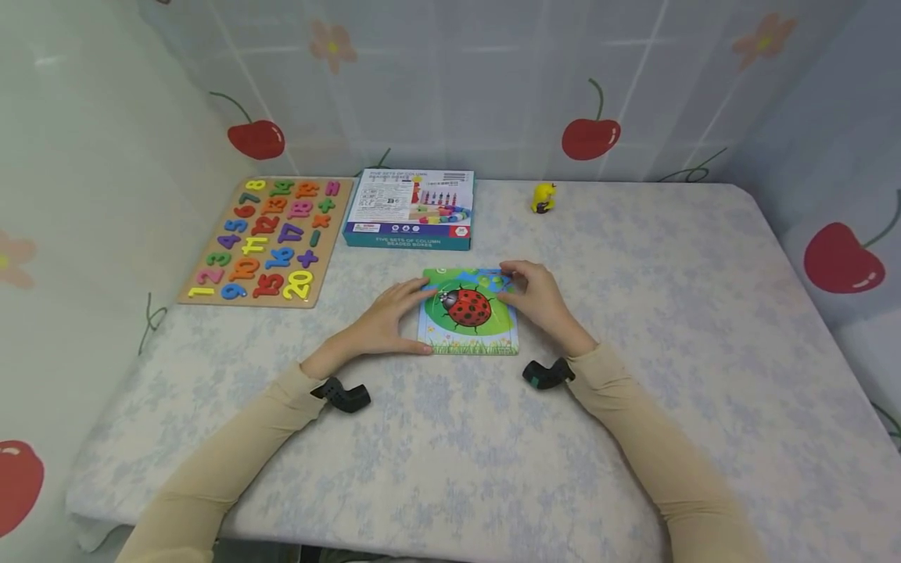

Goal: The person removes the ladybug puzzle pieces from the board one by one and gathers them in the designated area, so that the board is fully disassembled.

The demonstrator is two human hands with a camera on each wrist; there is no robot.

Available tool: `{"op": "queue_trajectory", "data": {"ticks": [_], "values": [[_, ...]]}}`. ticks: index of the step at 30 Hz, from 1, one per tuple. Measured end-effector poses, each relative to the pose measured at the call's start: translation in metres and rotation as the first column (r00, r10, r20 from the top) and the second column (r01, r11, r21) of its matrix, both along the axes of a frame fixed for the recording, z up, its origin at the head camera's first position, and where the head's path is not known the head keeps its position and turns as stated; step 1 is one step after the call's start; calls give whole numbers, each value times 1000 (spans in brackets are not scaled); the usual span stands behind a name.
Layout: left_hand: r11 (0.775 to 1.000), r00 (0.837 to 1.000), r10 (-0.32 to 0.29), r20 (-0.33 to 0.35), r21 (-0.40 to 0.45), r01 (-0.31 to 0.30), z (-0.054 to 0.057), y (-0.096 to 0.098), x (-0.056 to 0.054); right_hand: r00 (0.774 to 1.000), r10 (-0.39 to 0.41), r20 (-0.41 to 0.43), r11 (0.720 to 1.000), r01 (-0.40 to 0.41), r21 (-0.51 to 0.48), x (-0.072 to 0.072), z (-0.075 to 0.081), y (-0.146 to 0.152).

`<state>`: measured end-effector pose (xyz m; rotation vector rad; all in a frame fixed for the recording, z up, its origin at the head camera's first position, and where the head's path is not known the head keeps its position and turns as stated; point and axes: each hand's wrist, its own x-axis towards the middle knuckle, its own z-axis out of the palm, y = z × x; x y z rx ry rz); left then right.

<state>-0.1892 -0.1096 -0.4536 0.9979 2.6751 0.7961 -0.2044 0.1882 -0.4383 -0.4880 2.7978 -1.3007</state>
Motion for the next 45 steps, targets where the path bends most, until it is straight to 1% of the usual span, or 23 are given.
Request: {"op": "queue_trajectory", "data": {"ticks": [4,7,12,18,21,25,27,29,32,38,45], "values": [[1000,1000,-4,-3,2,4,0,1,0,1000,13,-28,999,-12,40,0,1,1],[1000,1000,-3,0,3,3,1,1,0,999,27,-41,998,-25,49,-1,2,2],[1000,1000,-1,3,7,1,2,0,1,996,71,-47,997,-69,46,-4,3,2],[1000,1000,-1,4,14,1,2,-1,0,996,92,-17,994,-91,57,-6,7,1],[1000,1000,1,4,14,-1,2,-1,0,995,98,7,994,-98,45,-7,7,1],[1000,1000,0,5,18,-1,3,-2,1,995,85,46,996,-85,7,-7,6,2],[1000,1000,-1,5,21,1,3,-1,2,996,72,59,997,-73,4,-7,5,2],[1000,1000,-6,2,21,5,3,-1,2,996,68,61,997,-69,16,-6,6,2],[1000,1000,-7,-7,13,7,2,0,1,995,82,57,994,-86,61,-7,9,2],[1000,1000,-8,-18,9,8,2,-1,1,991,119,60,982,-126,137,-14,15,-1],[1000,1000,-8,-11,5,8,2,-1,2,988,123,97,981,-136,137,-21,15,-1]]}}
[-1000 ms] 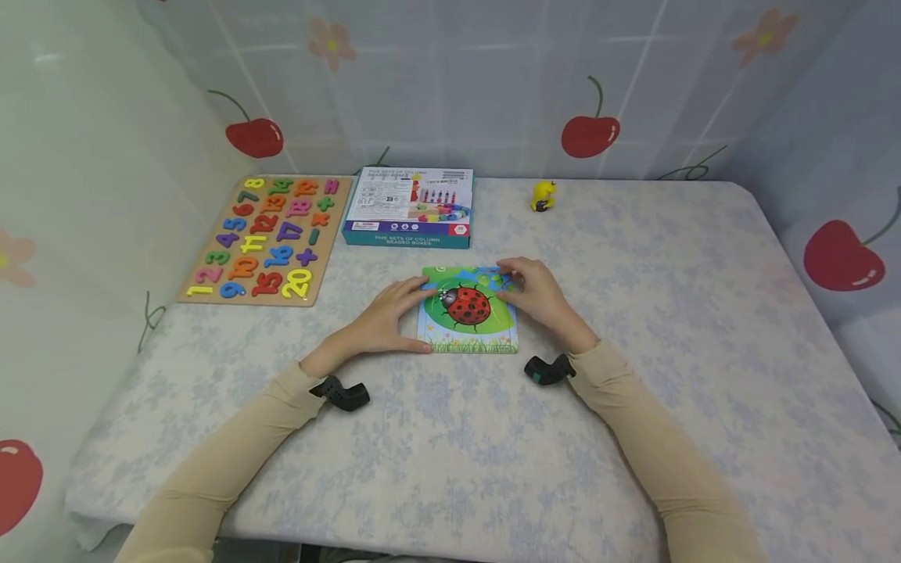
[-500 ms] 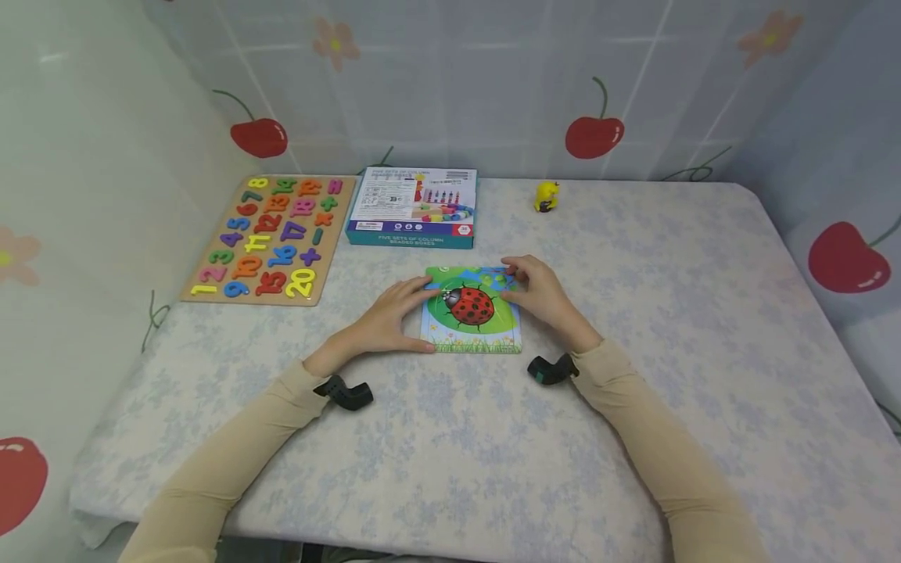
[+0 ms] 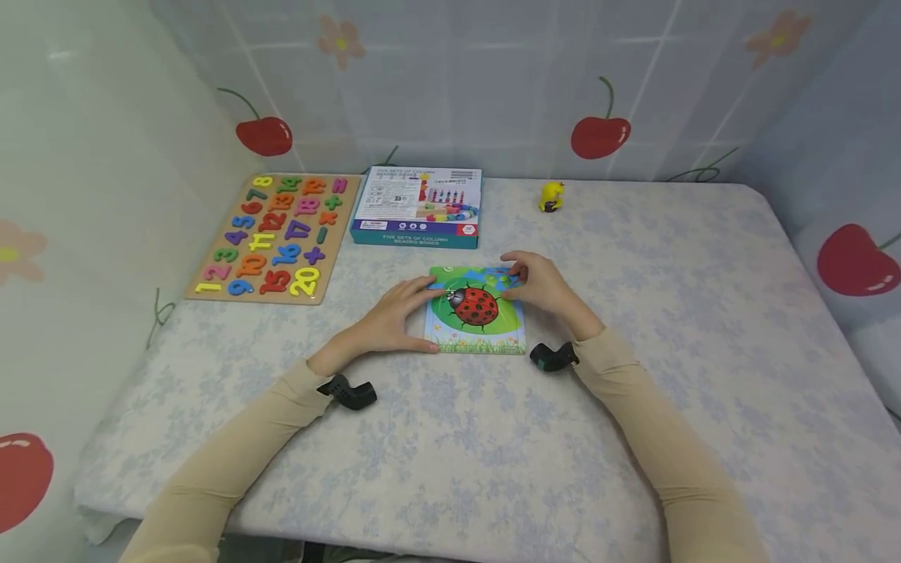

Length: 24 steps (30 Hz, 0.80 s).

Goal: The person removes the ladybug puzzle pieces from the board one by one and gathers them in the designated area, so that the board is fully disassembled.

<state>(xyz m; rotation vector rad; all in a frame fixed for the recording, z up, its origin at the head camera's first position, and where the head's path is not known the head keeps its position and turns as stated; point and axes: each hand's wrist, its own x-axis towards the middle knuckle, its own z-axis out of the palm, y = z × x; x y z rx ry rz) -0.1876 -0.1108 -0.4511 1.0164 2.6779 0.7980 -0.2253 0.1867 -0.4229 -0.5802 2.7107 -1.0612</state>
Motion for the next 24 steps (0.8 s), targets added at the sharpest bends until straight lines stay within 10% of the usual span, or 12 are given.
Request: {"op": "queue_trajectory", "data": {"ticks": [24], "values": [[1000,1000,11,2,-17,-11,0,1,-1,995,-68,80,989,77,-126,-3,-2,0]]}}
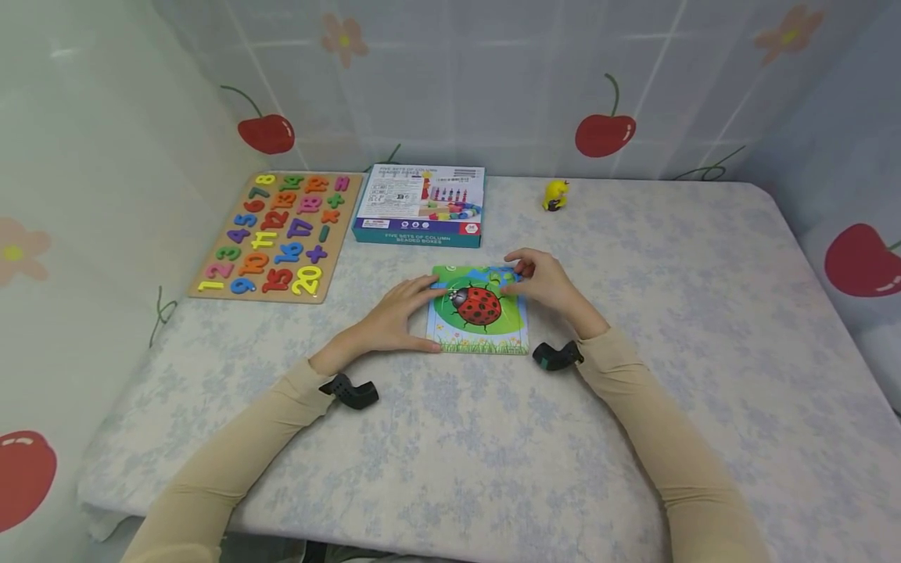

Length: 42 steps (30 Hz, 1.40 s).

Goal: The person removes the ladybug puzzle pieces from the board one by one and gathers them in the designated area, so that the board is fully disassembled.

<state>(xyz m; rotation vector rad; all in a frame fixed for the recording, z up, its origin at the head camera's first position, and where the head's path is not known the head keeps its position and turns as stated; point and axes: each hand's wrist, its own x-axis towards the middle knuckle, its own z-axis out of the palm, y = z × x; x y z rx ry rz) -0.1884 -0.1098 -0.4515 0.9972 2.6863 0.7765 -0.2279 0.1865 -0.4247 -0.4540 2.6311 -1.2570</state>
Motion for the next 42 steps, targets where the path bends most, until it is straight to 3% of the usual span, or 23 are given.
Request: {"op": "queue_trajectory", "data": {"ticks": [28,42], "values": [[1000,1000,-21,-1,2,21,2,0,1,999,-36,33,991,40,-124,3,0,3],[1000,1000,-27,-8,0,27,2,-1,2,978,-177,107,954,197,-226,6,4,12]]}}
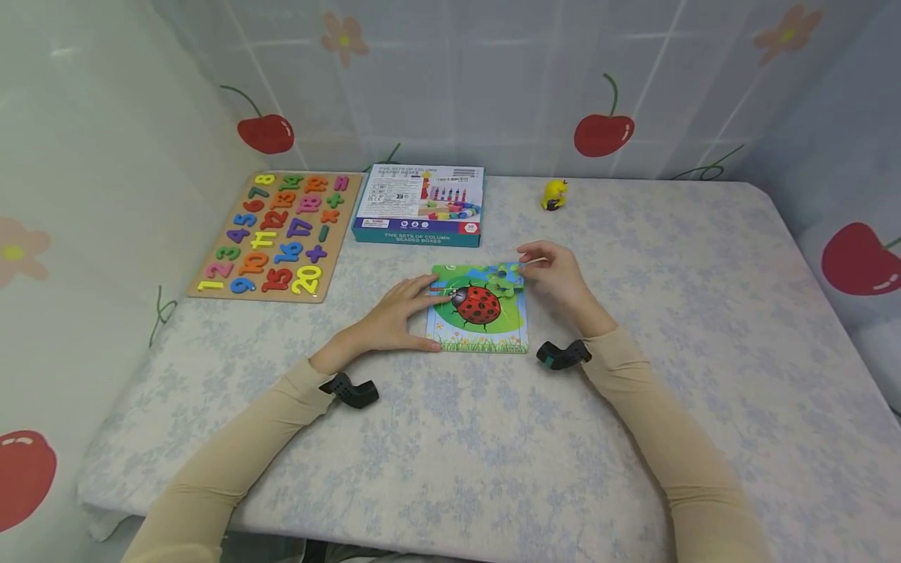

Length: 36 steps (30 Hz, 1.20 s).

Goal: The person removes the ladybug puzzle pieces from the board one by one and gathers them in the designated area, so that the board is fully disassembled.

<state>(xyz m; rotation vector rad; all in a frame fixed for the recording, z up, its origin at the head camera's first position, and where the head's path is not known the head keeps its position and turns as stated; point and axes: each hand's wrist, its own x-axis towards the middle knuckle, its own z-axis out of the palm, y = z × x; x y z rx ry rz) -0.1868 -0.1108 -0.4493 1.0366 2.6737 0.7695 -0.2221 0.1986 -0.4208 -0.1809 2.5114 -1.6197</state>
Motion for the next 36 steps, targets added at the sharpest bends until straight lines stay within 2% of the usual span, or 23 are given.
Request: {"op": "queue_trajectory", "data": {"ticks": [5,12,24,36], "values": [[1000,1000,4,-1,-2,-4,-1,-1,-1,998,-55,14,998,55,-2,2,4,15],[1000,1000,2,1,-6,-2,-3,-2,-2,995,-104,-9,994,104,18,8,2,43],[1000,1000,6,18,-10,-6,-1,0,-1,983,-178,45,984,178,6,16,-3,92],[1000,1000,6,10,-7,-5,-2,1,0,963,-261,63,965,263,-21,22,6,142]]}}
